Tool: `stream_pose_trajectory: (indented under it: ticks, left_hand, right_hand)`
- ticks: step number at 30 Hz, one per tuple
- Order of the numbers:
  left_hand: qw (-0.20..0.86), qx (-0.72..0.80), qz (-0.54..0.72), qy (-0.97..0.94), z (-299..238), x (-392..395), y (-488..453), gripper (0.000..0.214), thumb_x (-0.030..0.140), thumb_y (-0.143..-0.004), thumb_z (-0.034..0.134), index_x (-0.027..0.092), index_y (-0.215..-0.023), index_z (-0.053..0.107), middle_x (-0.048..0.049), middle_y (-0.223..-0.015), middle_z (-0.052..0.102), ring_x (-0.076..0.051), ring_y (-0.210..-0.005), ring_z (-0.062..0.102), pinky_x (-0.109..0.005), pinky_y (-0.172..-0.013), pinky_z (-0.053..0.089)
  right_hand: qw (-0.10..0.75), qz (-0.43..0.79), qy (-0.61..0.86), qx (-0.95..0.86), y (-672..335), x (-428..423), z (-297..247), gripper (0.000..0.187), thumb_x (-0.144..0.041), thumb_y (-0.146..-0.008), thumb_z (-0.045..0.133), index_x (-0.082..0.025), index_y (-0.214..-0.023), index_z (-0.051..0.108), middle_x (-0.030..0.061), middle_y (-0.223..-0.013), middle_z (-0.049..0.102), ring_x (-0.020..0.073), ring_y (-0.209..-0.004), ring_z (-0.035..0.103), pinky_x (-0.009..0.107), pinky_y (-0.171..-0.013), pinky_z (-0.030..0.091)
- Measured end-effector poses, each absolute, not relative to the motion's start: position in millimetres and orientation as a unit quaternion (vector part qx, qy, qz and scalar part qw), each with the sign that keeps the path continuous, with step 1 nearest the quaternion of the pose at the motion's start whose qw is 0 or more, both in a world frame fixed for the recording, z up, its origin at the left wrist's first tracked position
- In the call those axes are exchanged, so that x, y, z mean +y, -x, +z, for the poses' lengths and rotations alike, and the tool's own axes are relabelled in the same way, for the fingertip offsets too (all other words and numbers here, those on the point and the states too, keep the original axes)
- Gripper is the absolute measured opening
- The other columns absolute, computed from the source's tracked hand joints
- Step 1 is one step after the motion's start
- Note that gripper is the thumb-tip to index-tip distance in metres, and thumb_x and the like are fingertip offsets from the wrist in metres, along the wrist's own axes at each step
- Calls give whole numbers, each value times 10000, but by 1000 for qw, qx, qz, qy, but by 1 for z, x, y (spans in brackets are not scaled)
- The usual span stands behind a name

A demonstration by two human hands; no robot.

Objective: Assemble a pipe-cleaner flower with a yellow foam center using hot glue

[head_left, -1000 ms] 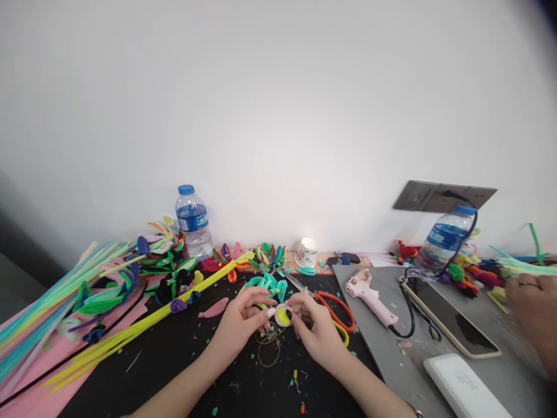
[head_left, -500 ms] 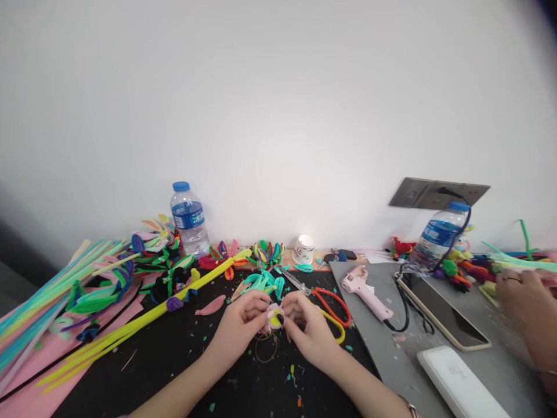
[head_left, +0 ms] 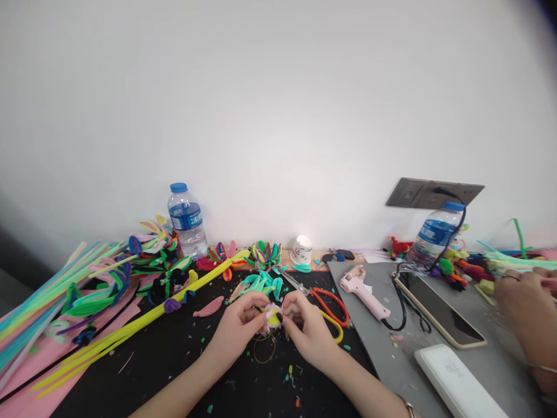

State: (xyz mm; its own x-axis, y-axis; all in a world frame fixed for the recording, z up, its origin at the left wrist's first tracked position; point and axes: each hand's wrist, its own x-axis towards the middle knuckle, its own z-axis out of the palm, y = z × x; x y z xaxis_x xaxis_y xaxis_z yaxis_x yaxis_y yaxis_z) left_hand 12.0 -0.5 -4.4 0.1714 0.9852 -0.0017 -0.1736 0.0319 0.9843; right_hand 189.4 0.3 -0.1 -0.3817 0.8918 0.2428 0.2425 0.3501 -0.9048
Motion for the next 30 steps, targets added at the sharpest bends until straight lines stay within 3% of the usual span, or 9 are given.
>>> stream_pose_trajectory:
  ticks: [10, 20, 30]
  left_hand:
    - [637, 401, 463, -469, -1, -1, -13, 281, 318, -679, 769, 172, -851, 602, 13, -606, 645, -109, -479, 571, -221, -488, 462]
    - [745, 356, 386, -411, 5, -8, -11, 654, 286, -699, 778, 175, -1299, 541, 44, -637, 591, -63, -467, 522, -193, -479, 445]
    - [723, 359, 312, -501, -9, -9, -12, 832, 277, -696, 774, 179, -1428, 390, 21, -671, 648, -99, -491, 576, -231, -492, 489]
  right_hand:
    - [400, 416, 386, -720, -194, 3, 3, 93, -174, -887, 452, -216, -970, 448, -43, -664, 514, 118, -540, 507, 236, -538, 403]
    - [413, 382, 438, -701, -196, 9, -1, 112, -226, -879, 454, -191, -925, 550, -17, -627, 578, 113, -470, 502, 237, -494, 412]
    - [429, 468, 454, -626, -192, 9, 8, 145, -319, -833, 515, -192, -779, 560, -1, -587, 596, 100, -406, 481, 236, -429, 394]
